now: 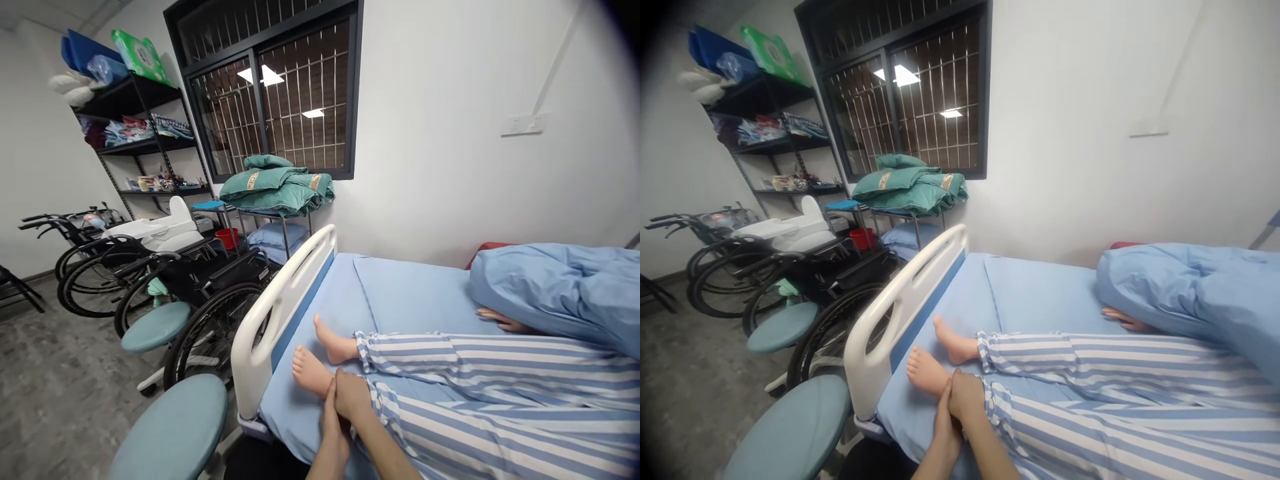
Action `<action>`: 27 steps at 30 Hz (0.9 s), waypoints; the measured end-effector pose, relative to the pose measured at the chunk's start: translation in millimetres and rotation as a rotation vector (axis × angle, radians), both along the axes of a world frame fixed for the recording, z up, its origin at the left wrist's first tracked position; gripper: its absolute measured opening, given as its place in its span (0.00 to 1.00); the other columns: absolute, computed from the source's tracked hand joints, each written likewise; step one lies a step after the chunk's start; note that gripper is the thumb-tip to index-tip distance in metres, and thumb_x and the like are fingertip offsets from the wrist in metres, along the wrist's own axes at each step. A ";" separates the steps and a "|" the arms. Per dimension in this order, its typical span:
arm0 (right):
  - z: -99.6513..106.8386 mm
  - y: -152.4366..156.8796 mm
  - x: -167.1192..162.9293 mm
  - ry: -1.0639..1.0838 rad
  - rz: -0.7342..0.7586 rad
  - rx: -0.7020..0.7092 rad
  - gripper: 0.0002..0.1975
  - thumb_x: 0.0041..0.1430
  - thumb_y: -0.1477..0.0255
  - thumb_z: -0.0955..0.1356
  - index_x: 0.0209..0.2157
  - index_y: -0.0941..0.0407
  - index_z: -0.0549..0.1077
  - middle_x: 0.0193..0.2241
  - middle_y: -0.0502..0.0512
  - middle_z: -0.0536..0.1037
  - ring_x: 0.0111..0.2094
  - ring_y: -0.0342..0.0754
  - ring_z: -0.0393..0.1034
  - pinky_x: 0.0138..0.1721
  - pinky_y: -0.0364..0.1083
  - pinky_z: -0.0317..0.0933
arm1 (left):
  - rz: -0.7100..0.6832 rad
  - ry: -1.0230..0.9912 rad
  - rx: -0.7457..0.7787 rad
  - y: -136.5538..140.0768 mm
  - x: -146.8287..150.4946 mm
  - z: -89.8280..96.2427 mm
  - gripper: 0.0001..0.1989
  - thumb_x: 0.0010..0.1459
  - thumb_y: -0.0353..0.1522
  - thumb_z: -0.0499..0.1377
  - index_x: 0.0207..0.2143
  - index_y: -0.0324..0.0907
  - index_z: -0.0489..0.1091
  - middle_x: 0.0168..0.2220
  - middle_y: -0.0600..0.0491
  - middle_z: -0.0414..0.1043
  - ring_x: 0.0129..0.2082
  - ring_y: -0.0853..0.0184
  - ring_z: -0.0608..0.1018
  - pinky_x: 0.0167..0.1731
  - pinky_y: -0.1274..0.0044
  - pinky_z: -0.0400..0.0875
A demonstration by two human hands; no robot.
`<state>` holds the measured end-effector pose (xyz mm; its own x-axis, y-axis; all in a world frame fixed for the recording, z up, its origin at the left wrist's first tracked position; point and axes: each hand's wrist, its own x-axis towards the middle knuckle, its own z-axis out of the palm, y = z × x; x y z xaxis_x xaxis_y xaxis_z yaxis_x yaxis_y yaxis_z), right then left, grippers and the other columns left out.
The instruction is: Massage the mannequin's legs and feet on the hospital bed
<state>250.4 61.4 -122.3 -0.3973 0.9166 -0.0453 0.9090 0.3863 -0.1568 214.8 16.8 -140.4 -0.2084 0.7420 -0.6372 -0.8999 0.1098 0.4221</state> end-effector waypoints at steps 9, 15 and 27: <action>4.6 23.0 3.6 -0.011 0.113 -0.180 0.19 0.39 0.66 0.65 0.35 0.60 0.72 0.32 0.64 0.76 0.33 0.59 0.71 0.31 0.50 0.63 | 0.001 -0.016 0.019 -2.3 -2.2 -10.4 0.19 0.45 0.36 0.59 0.39 0.35 0.68 0.36 0.44 0.74 0.37 0.61 0.76 0.34 0.76 0.71; 4.7 40.0 3.5 0.016 0.235 -0.363 0.30 0.28 0.56 0.69 0.36 0.59 0.72 0.32 0.62 0.76 0.33 0.57 0.71 0.29 0.46 0.63 | -0.027 -0.032 0.012 -2.1 -5.7 -28.2 0.19 0.47 0.38 0.57 0.40 0.36 0.67 0.38 0.44 0.73 0.40 0.62 0.74 0.38 0.78 0.70; 5.7 32.8 4.9 0.012 0.225 -0.208 0.20 0.39 0.60 0.65 0.34 0.57 0.70 0.31 0.61 0.75 0.31 0.58 0.70 0.30 0.48 0.60 | -0.048 -0.028 -0.044 0.6 -7.8 -29.1 0.21 0.45 0.39 0.59 0.41 0.37 0.66 0.34 0.46 0.73 0.34 0.65 0.76 0.35 0.79 0.70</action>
